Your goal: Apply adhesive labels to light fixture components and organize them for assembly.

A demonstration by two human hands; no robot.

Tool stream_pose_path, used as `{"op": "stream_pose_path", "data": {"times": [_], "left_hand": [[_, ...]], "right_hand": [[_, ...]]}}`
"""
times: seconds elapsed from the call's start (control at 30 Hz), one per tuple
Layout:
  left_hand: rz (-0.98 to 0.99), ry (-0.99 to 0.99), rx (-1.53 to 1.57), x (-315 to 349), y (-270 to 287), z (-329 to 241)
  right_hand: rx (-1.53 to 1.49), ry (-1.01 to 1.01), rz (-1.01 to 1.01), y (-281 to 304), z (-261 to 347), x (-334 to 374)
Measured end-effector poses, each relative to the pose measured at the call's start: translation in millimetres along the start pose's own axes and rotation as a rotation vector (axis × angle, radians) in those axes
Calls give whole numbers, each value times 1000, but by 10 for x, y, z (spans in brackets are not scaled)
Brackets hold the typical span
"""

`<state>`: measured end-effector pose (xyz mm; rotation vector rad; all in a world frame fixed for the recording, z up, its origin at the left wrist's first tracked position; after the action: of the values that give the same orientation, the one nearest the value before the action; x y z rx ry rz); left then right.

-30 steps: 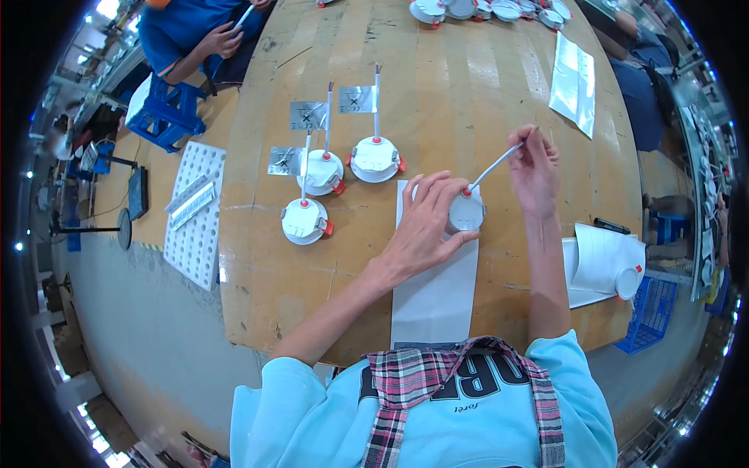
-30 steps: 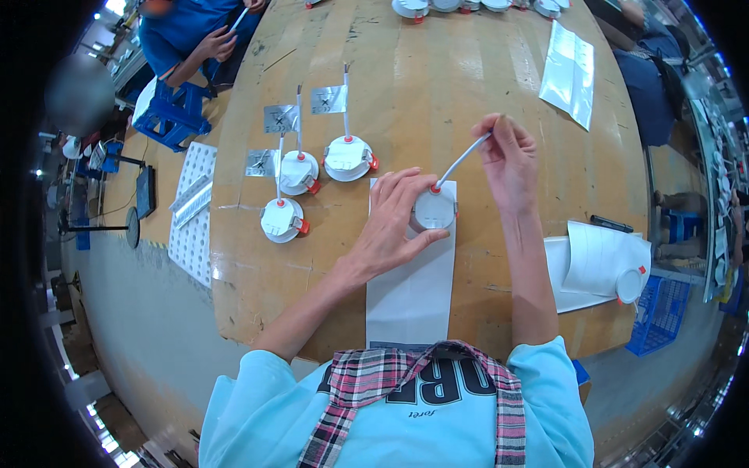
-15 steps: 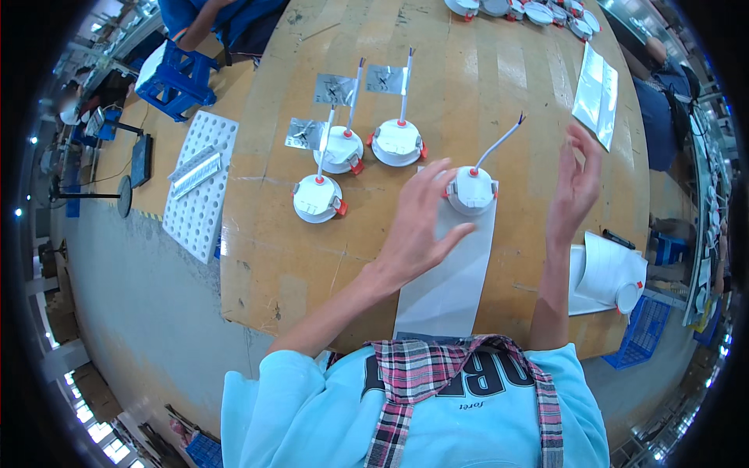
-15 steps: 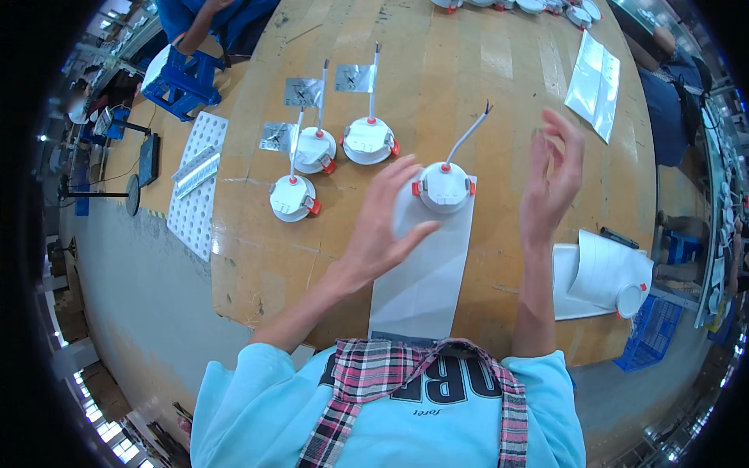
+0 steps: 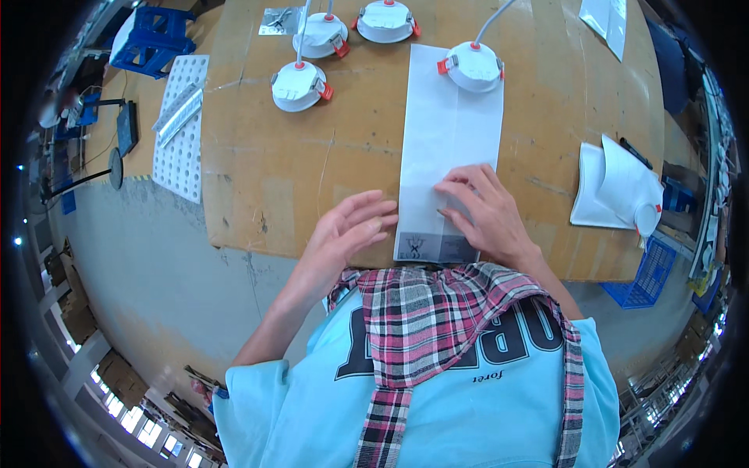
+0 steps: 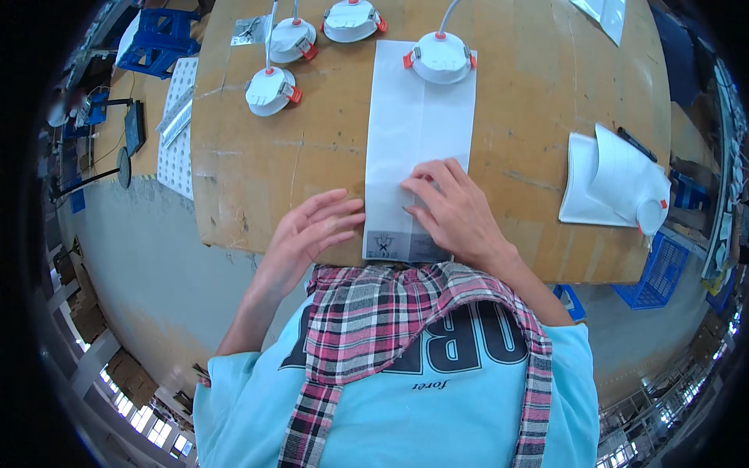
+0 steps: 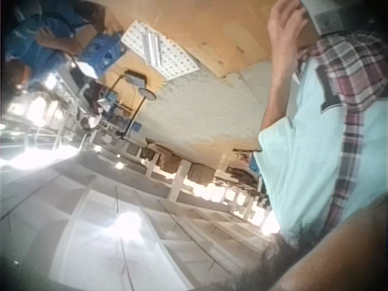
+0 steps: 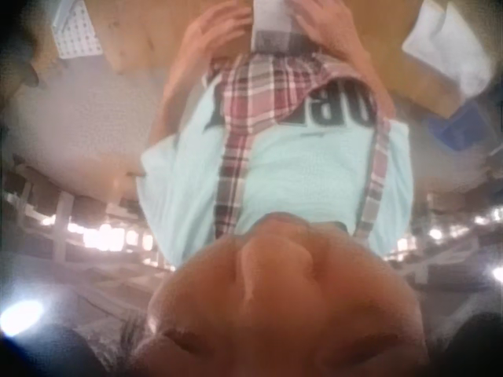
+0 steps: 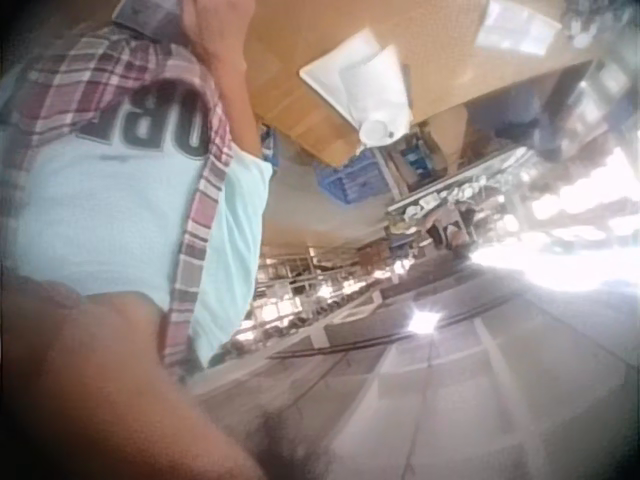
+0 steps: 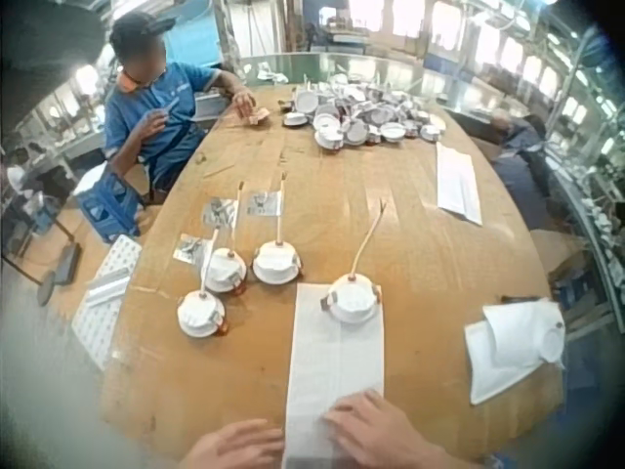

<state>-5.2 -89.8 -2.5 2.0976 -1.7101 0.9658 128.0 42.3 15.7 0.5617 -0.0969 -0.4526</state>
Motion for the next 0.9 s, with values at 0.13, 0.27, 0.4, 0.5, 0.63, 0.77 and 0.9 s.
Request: {"op": "stream_pose_path", "data": {"times": [0.13,0.27,0.4,0.5,0.63,0.77,0.9], "left_hand": [[62,4,-115,-39,-47,53],[126,100,-402,-135,-140,329],[95,136,-510,-208,-137,470],[82,119,-454,-198,-173,405],[99,143,-289,-201,-202,422],[78,135,-246,-199,-216,431],[82,88,-287,-224,-220,432]], "right_hand": [[12,28,-19,-29,52,40],[8,47,-48,-37,75,77],[-73,120,-29,-93,171,144],[-111,162,15,-213,244,199],[-90,184,-27,-326,246,218],[-111,114,-69,-343,240,197],[-166,10,-74,-359,153,185]]}}
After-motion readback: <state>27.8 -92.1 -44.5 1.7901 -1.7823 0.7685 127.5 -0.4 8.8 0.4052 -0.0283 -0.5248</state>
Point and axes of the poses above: each hand's wrist, its own x-axis away from the middle knuckle, its own y-axis out of the back of the hand, z = x × y, the point moved 8 cm from there along -x, towards the middle knuckle, and after that the axes turned 15 degrees about -x, right-handed, at the moved point
